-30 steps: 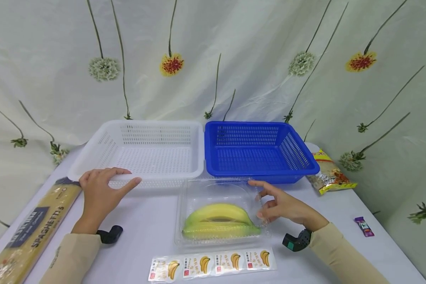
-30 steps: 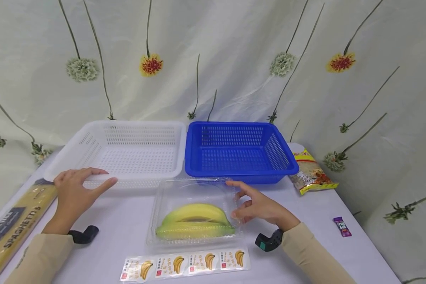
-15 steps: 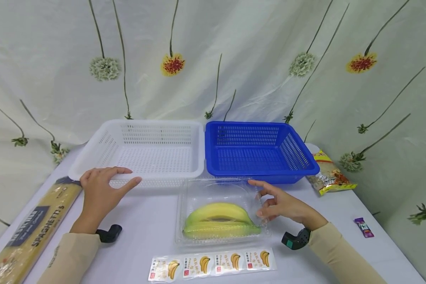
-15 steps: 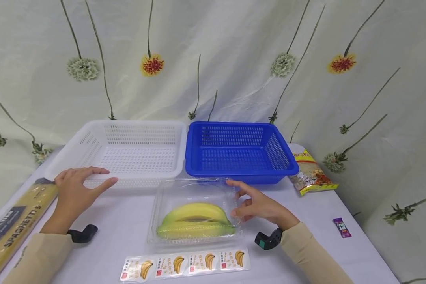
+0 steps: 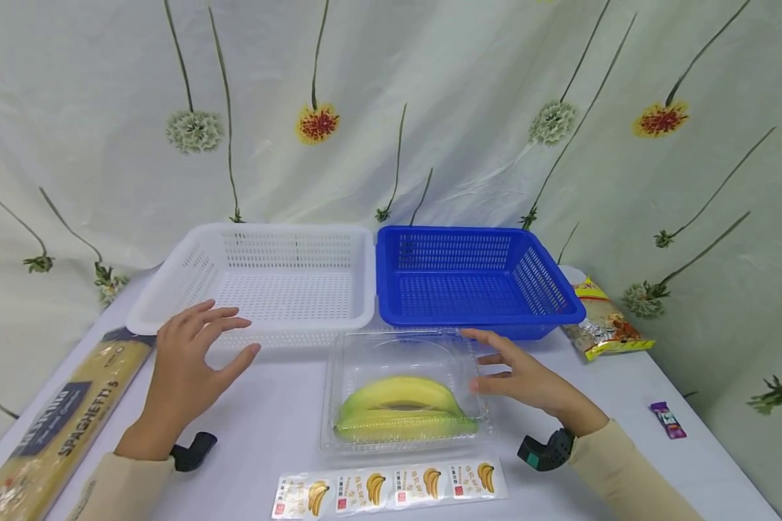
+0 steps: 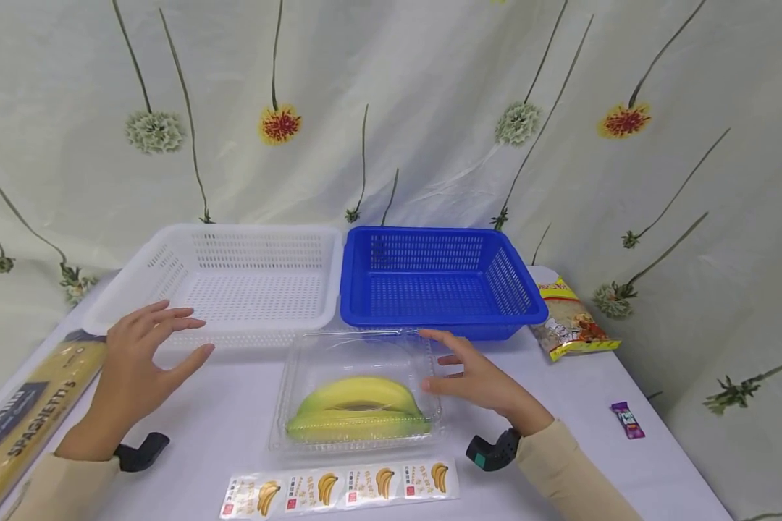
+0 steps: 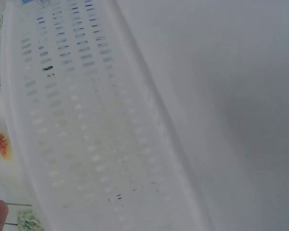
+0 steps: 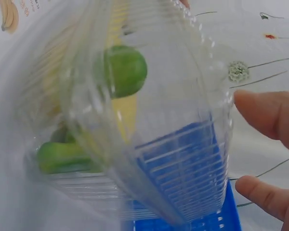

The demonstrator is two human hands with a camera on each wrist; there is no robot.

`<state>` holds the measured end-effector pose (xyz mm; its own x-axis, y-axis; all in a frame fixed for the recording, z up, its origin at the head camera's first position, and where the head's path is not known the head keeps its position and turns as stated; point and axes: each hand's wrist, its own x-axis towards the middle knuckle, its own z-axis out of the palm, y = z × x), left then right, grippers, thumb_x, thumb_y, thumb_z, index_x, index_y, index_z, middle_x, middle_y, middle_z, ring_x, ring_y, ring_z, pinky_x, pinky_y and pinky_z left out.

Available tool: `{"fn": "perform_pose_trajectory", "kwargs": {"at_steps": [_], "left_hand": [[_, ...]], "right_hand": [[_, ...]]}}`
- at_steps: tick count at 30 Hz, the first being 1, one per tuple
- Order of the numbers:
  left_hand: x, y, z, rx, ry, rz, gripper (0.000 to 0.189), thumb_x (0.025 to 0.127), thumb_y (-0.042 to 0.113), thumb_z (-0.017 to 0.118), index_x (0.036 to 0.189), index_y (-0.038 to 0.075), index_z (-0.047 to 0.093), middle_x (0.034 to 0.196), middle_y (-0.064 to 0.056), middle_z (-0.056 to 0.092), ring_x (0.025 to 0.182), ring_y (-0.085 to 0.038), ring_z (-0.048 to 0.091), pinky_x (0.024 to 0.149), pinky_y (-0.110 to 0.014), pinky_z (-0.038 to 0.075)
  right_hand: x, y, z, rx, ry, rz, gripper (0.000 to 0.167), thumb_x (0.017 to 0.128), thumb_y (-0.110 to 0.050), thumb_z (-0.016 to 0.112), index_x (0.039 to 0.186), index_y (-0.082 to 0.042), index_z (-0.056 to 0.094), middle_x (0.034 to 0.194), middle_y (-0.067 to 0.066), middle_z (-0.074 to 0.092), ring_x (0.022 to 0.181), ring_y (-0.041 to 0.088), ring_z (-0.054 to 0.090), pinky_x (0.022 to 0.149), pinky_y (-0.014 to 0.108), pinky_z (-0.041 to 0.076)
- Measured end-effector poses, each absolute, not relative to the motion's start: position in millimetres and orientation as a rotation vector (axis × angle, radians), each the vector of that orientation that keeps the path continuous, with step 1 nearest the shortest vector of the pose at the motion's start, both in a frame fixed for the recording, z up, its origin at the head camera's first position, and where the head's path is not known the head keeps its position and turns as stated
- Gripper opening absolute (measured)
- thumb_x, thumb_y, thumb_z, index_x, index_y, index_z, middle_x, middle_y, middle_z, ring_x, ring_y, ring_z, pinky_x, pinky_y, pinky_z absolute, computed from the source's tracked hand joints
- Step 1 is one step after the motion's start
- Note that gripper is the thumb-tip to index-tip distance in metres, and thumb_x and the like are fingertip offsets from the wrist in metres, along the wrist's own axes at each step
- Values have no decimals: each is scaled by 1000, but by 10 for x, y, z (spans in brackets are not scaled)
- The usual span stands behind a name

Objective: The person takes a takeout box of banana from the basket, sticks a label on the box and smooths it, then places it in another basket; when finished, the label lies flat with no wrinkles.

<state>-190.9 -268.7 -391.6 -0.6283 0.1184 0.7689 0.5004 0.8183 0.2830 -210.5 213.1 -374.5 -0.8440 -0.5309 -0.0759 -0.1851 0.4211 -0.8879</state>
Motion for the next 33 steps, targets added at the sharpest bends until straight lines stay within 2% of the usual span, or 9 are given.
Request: {"fn": "perform_pose_trajectory", "kwargs": {"at_steps": [3, 5, 9, 11, 12, 16, 19, 25, 33], "left_hand": [[-1834, -2648, -3913, -544, -2166, -590, 53, 100, 58, 68, 103, 6, 78, 113, -19, 77, 121, -50, 60, 98, -74, 36], [-1790, -2630, -3922, -595, -2179, -581, 62, 101, 68, 61, 102, 8, 79, 107, -15, 78, 114, -47, 64, 94, -68, 38], [-1704, -2600, -3959, -685, -2335, -590, 33, 86, 42, 92, 105, 16, 81, 103, 0, 80, 104, -32, 71, 91, -56, 47], [-1669, -2586, -3981, -722, -2449, -622, 34, 77, 23, 98, 107, 18, 81, 103, 7, 79, 98, -23, 72, 88, -50, 52], [-1658, -2579, -3992, -732, -2515, -648, 36, 76, 20, 98, 108, 20, 81, 102, 10, 79, 96, -19, 72, 87, -48, 55], [-1632, -2556, -4040, -773, -2742, -807, 26, 88, 26, 92, 110, 21, 79, 101, 17, 75, 92, -6, 67, 82, -39, 58], [-1629, -2522, -4084, -870, -2838, -931, 24, 91, 30, 89, 110, 20, 77, 99, 20, 71, 90, -1, 63, 81, -34, 56], [-1620, -2429, -4112, -1113, -2962, -1238, 25, 87, 25, 91, 104, 17, 76, 91, 18, 67, 83, 0, 61, 77, -27, 54], [-1602, -2404, -4135, -998, -3216, -1308, 31, 78, 20, 96, 94, 18, 70, 75, 12, 62, 66, -3, 55, 62, -25, 46]], "right_hand": [[-2019, 2085, -3703, -711, 2460, -1369, 73, 103, -22, 77, 164, -5, 40, 166, 28, 36, 145, 54, 44, 116, 67, 41], [-1962, 2052, -3679, -814, 2552, -1337, 67, 103, -18, 76, 160, -2, 46, 159, 27, 44, 143, 53, 47, 116, 68, 40], [-1869, 1969, -3653, -994, 2689, -1284, 53, 102, -12, 76, 151, -3, 58, 150, 19, 57, 141, 46, 52, 113, 69, 43], [-1841, 1920, -3648, -1076, 2683, -1297, 46, 102, -8, 75, 146, -6, 63, 147, 14, 61, 140, 40, 55, 111, 67, 46], [-1831, 1895, -3651, -1118, 2661, -1317, 44, 102, -5, 74, 144, -7, 64, 146, 12, 63, 139, 37, 57, 111, 65, 47], [-1789, 1783, -3681, -1289, 2501, -1436, 36, 102, 3, 70, 137, -7, 69, 137, 11, 68, 134, 22, 62, 111, 49, 53], [-1740, 1685, -3695, -1349, 2341, -1523, 32, 103, 5, 68, 133, -4, 70, 129, 16, 71, 125, 19, 66, 107, 43, 56], [-1619, 1455, -3675, -1458, 2050, -1519, 29, 103, 6, 65, 131, 1, 70, 125, 21, 73, 119, 27, 70, 101, 41, 59], [-1498, 1162, -3736, -1610, 1970, -1288, 26, 104, 0, 68, 130, 2, 70, 125, 17, 74, 118, 18, 71, 98, 33, 60]]}}
